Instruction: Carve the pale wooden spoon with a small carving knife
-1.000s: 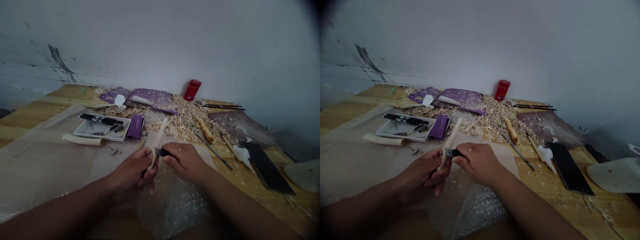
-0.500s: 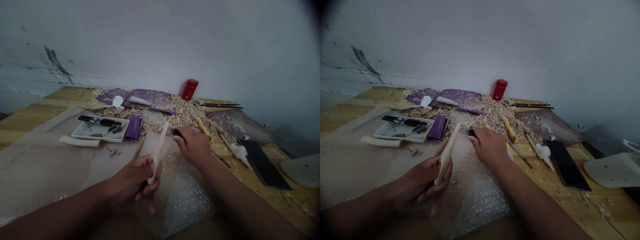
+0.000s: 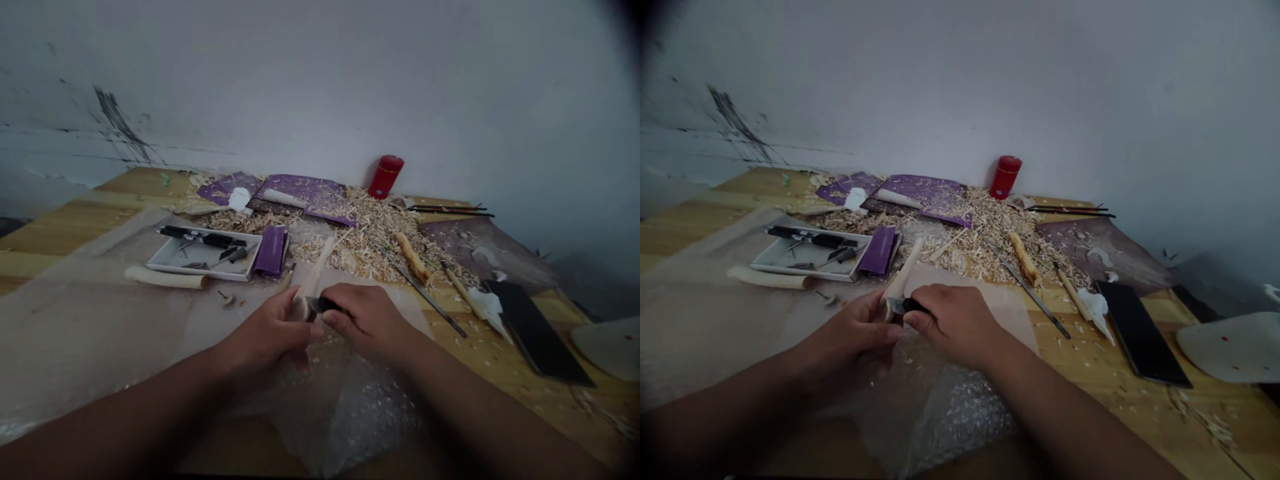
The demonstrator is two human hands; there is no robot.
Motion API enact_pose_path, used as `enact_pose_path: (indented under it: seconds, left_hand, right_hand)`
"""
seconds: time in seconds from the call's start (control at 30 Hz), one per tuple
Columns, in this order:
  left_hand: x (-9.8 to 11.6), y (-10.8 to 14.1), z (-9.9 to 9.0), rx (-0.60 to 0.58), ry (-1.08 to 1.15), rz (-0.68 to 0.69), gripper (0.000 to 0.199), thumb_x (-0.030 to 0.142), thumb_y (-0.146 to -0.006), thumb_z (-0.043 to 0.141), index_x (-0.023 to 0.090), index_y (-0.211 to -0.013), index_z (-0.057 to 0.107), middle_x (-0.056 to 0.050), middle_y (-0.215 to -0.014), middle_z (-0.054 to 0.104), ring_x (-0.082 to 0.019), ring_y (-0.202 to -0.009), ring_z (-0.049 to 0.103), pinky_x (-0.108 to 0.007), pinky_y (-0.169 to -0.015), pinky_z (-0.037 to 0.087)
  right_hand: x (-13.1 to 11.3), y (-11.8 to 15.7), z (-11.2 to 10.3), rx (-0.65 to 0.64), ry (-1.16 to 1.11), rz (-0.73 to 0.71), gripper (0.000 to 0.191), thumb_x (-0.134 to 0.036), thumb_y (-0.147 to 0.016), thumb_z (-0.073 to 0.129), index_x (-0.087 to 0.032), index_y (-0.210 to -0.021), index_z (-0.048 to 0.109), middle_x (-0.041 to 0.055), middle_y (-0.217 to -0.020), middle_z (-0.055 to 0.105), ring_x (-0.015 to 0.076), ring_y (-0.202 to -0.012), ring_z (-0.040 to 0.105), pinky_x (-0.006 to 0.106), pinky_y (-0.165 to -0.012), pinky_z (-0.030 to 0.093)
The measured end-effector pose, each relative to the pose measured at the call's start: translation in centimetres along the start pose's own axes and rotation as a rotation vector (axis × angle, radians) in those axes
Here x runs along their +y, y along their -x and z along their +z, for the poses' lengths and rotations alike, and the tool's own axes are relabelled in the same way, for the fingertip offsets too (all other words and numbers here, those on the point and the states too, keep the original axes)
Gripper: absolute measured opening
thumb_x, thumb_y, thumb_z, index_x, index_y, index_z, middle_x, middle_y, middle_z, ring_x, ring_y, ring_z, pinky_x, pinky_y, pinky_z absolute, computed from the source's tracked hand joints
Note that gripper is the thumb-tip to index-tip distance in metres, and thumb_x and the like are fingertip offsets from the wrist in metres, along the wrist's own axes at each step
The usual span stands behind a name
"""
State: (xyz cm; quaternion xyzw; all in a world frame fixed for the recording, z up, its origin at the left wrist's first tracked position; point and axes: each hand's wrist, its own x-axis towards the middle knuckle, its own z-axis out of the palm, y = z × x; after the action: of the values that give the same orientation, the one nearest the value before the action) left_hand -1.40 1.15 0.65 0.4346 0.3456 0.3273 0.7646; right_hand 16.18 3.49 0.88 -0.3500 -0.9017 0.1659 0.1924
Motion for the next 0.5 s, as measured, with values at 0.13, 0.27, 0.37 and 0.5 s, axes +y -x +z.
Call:
enact_pose_path:
  seconds: [0.13, 0.27, 0.37, 0.5]
  left_hand:
    - [-0.42, -0.26, 0.15, 0.138, -0.209, 0.018, 0.018, 0.019, -0.068, 0.056, 0.016, -0.085, 0.05, 0.005, -0.059, 0.044, -0.005, -0.042, 0.041, -0.017, -0.037, 0.043]
    - [-0.53, -0.22, 0.42, 0.164, -0.296, 0.023, 0.01, 0.018, -0.068, 0.054, 0.015, -0.077, 0.052, 0.005, -0.057, 0.045, -0.005, -0.041, 0.041, -0.017, -0.036, 0.043]
    - [-0.55, -0.16, 0.58, 0.172, -0.297, 0.009, 0.012, 0.017, -0.068, 0.052, 0.015, -0.079, 0.052, 0.004, -0.059, 0.045, -0.005, -0.04, 0.041, -0.018, -0.035, 0.043]
    - [-0.78, -0.13, 0.69, 0.195, -0.184, -0.044, 0.01, 0.01, -0.063, 0.051, 0.017, -0.068, 0.045, 0.007, -0.051, 0.039, -0.005, -0.036, 0.039, -0.02, -0.034, 0.044]
  right_hand:
    - [-0.42, 0.07, -0.03, -0.034, -0.019, -0.005, 0.03, -0.041, -0.086, 0.028, -0.018, -0.082, 0.048, -0.0003, -0.073, 0.054, 0.0107, -0.067, 0.048, 0.021, -0.058, 0.03]
    - [-0.74, 0.01, -0.03, -0.066, -0.026, -0.016, 0.032, -0.042, -0.086, 0.027, -0.018, -0.081, 0.048, -0.0007, -0.073, 0.055, 0.0104, -0.066, 0.048, 0.021, -0.057, 0.029]
    - [-0.65, -0.11, 0.14, -0.03, 0.067, -0.003, 0.035, -0.044, -0.086, 0.026, -0.019, -0.08, 0.05, 0.0001, -0.071, 0.054, 0.0114, -0.065, 0.048, 0.022, -0.057, 0.028]
    - [-0.32, -0.13, 0.27, 0.046, 0.25, 0.056, 0.039, -0.047, -0.085, 0.025, -0.019, -0.082, 0.051, 0.0015, -0.069, 0.053, 0.013, -0.064, 0.048, 0.024, -0.056, 0.027]
